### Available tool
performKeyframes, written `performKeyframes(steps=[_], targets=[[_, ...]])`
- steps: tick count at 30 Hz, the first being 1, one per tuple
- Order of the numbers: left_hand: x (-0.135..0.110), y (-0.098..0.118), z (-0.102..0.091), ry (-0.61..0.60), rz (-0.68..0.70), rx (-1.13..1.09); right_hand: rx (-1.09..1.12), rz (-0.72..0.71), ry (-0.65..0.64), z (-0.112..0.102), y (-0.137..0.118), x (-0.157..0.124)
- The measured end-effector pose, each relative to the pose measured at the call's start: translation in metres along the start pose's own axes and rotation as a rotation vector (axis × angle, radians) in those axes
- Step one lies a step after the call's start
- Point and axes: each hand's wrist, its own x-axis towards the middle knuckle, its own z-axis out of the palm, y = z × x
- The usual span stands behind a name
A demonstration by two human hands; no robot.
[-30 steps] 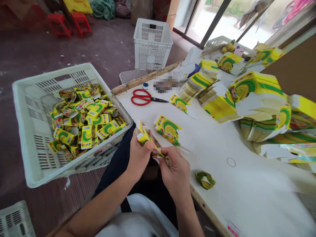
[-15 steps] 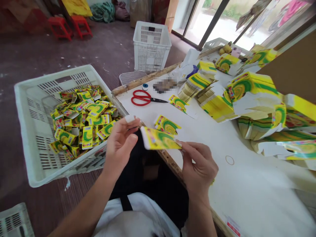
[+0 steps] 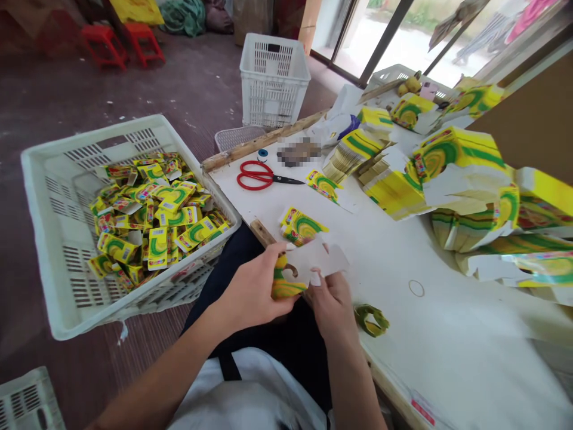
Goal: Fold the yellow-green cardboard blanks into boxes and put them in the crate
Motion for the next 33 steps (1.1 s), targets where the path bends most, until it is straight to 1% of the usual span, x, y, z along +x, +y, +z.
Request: performKeyframes(steps=[1, 2, 3, 5, 6, 8, 11, 13, 14, 16, 18, 20, 22, 24, 27, 31, 33], targets=[[-0.002, -0.001, 0.004, 0.010, 0.054, 0.005, 0.101, 0.109, -0.068, 0.004, 0.002, 0.000], [-0.003, -0.001, 0.006, 0.024, 0.105, 0.011, 0.181, 0.188, -0.124, 0.007, 0.004, 0.001], [-0.003, -0.002, 0.008, 0.038, 0.148, 0.017, 0.236, 0.235, -0.157, 0.010, 0.004, 0.002], [-0.003, -0.003, 0.008, 0.051, 0.192, 0.030, 0.266, 0.243, -0.178, 0.014, 0.003, 0.004], [-0.002, -0.004, 0.007, 0.046, 0.187, 0.032, 0.248, 0.213, -0.186, 0.015, 0.002, 0.005], [0.001, -0.005, 0.005, 0.006, 0.124, 0.020, 0.164, 0.123, -0.214, 0.013, -0.002, 0.005], [0.003, -0.007, 0.004, -0.097, -0.007, -0.039, -0.058, -0.063, -0.261, 0.008, -0.006, 0.001], [0.003, -0.010, 0.009, -0.109, -0.001, -0.057, -0.184, -0.194, -0.228, 0.007, -0.007, -0.001], [0.003, -0.012, 0.013, -0.086, 0.028, -0.053, -0.217, -0.243, -0.193, 0.006, -0.007, -0.001], [0.001, -0.015, 0.021, 0.002, 0.076, -0.016, -0.227, -0.292, -0.104, 0.005, -0.004, 0.000], [-0.003, -0.016, 0.025, 0.098, 0.028, 0.050, -0.211, -0.305, -0.002, 0.004, 0.000, 0.001], [-0.006, -0.017, 0.023, 0.156, -0.050, 0.123, -0.226, -0.338, 0.047, 0.002, 0.002, 0.003], [-0.008, -0.017, 0.016, 0.163, -0.059, 0.171, -0.296, -0.383, -0.011, 0.000, 0.003, 0.003], [-0.008, -0.017, 0.007, 0.148, -0.014, 0.194, -0.387, -0.407, -0.119, -0.003, 0.002, 0.005], [-0.006, -0.016, -0.007, 0.116, 0.018, 0.187, -0.470, -0.386, -0.209, -0.012, -0.002, 0.009], [-0.001, -0.013, -0.020, 0.044, 0.048, 0.147, -0.469, -0.368, -0.317, -0.024, -0.011, 0.017], [0.001, -0.011, -0.023, 0.024, 0.064, 0.151, -0.441, -0.365, -0.334, -0.025, -0.014, 0.020]])
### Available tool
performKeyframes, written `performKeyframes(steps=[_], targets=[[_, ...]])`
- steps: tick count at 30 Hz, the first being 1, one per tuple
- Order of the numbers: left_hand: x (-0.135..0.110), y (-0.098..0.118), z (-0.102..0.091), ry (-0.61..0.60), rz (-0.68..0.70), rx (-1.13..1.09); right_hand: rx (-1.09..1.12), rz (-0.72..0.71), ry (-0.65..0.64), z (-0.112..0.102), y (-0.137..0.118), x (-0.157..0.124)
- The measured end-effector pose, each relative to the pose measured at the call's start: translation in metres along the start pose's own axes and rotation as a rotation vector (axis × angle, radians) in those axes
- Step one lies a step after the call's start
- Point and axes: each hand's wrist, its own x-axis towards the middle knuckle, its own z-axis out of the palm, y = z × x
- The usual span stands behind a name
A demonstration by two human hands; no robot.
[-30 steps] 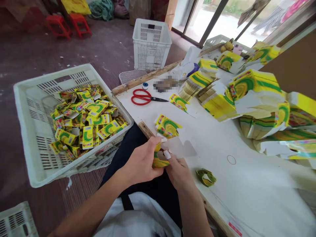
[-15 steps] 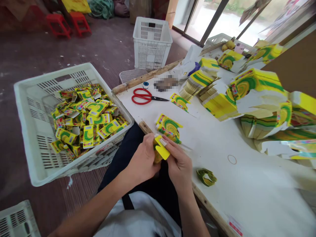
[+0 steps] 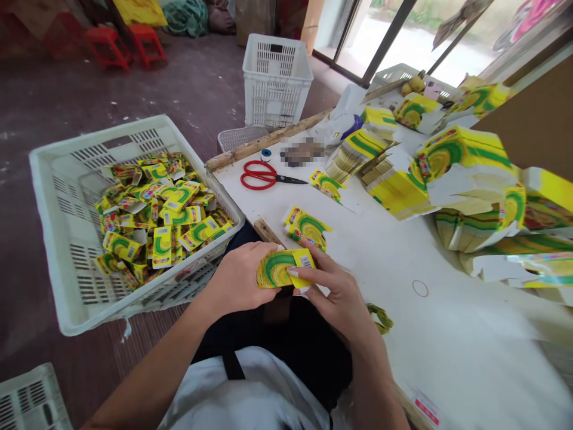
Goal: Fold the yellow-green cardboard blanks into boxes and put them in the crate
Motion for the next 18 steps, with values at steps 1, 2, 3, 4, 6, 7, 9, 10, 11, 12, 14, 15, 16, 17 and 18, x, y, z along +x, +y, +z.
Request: performKeyframes(steps=[1, 2, 3, 4, 6, 7, 9, 10, 11, 12, 14, 15, 16, 17, 18], targets=[[0.001, 0.001, 0.000, 0.003, 0.000, 0.001, 0.016, 0.006, 0.020, 0.001, -0.001, 0.001], [0.002, 0.001, 0.000, 0.011, -0.007, -0.004, 0.039, 0.021, 0.047, 0.003, -0.001, 0.002], [0.003, 0.002, 0.000, 0.020, -0.018, -0.016, 0.070, 0.043, 0.073, 0.007, -0.001, 0.002], [0.003, 0.002, 0.001, 0.029, -0.034, -0.033, 0.109, 0.059, 0.097, 0.011, -0.002, 0.002], [0.002, 0.001, 0.003, 0.036, -0.065, -0.069, 0.189, 0.083, 0.110, 0.020, -0.002, 0.000], [0.001, 0.001, 0.004, 0.029, -0.080, -0.088, 0.216, 0.093, 0.107, 0.024, -0.002, -0.001], [-0.001, -0.001, 0.007, 0.020, -0.117, -0.121, 0.226, 0.133, 0.101, 0.031, -0.002, -0.003], [-0.003, -0.002, 0.008, 0.019, -0.139, -0.137, 0.222, 0.166, 0.100, 0.033, -0.002, -0.002], [-0.004, -0.004, 0.009, 0.022, -0.161, -0.160, 0.225, 0.202, 0.101, 0.034, -0.002, -0.001], [-0.005, -0.005, 0.011, 0.035, -0.185, -0.201, 0.235, 0.231, 0.112, 0.035, -0.001, 0.000], [-0.006, -0.011, 0.012, 0.157, -0.243, -0.368, 0.209, 0.274, 0.174, 0.030, 0.005, 0.005], [-0.005, -0.015, 0.011, 0.268, -0.279, -0.496, 0.143, 0.290, 0.228, 0.026, 0.009, 0.007], [-0.005, -0.020, 0.010, 0.412, -0.317, -0.637, 0.031, 0.311, 0.284, 0.021, 0.015, 0.009], [-0.004, -0.026, 0.008, 0.567, -0.360, -0.780, -0.122, 0.339, 0.336, 0.016, 0.021, 0.010], [-0.002, -0.032, 0.006, 0.705, -0.413, -0.911, -0.286, 0.371, 0.369, 0.011, 0.028, 0.012]])
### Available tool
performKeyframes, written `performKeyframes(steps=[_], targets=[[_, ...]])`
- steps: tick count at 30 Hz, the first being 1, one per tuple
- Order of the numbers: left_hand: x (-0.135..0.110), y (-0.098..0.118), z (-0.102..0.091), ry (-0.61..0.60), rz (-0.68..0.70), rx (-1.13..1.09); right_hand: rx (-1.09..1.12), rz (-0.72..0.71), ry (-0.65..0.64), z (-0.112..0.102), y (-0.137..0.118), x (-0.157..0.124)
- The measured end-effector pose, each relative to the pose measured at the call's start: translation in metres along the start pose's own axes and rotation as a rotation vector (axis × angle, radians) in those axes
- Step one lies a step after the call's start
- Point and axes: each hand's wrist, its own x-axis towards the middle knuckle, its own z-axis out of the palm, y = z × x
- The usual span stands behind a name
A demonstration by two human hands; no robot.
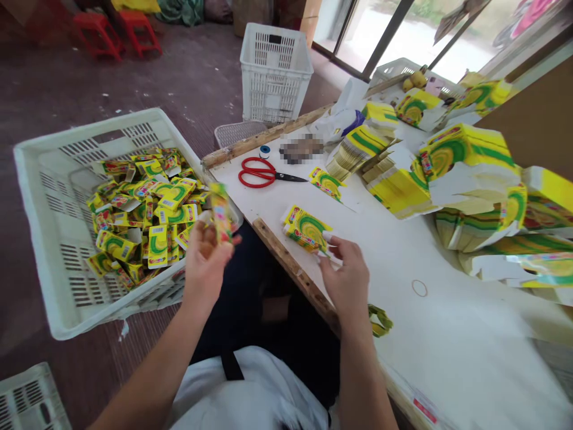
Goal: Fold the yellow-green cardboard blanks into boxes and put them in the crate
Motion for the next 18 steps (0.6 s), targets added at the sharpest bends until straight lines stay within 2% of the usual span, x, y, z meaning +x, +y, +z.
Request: performKeyframes(steps=[1, 3, 6, 10, 18], targets=[[0.005, -0.002, -0.003, 0.107, -0.051, -0.106, -0.141, 0.016, 0.025, -0.001, 0.006, 0.005], [0.011, -0.006, -0.009, 0.230, -0.149, -0.194, -0.305, 0.036, 0.024, 0.000, 0.016, 0.011], [0.009, -0.013, -0.010, 0.250, -0.150, -0.149, -0.344, 0.039, 0.006, 0.005, 0.019, 0.013], [-0.005, -0.015, 0.001, 0.131, -0.072, -0.091, -0.363, 0.052, 0.002, 0.010, 0.014, 0.014], [-0.029, -0.012, 0.019, -0.225, -0.213, 0.001, -0.261, 0.101, 0.002, 0.002, 0.008, 0.020]])
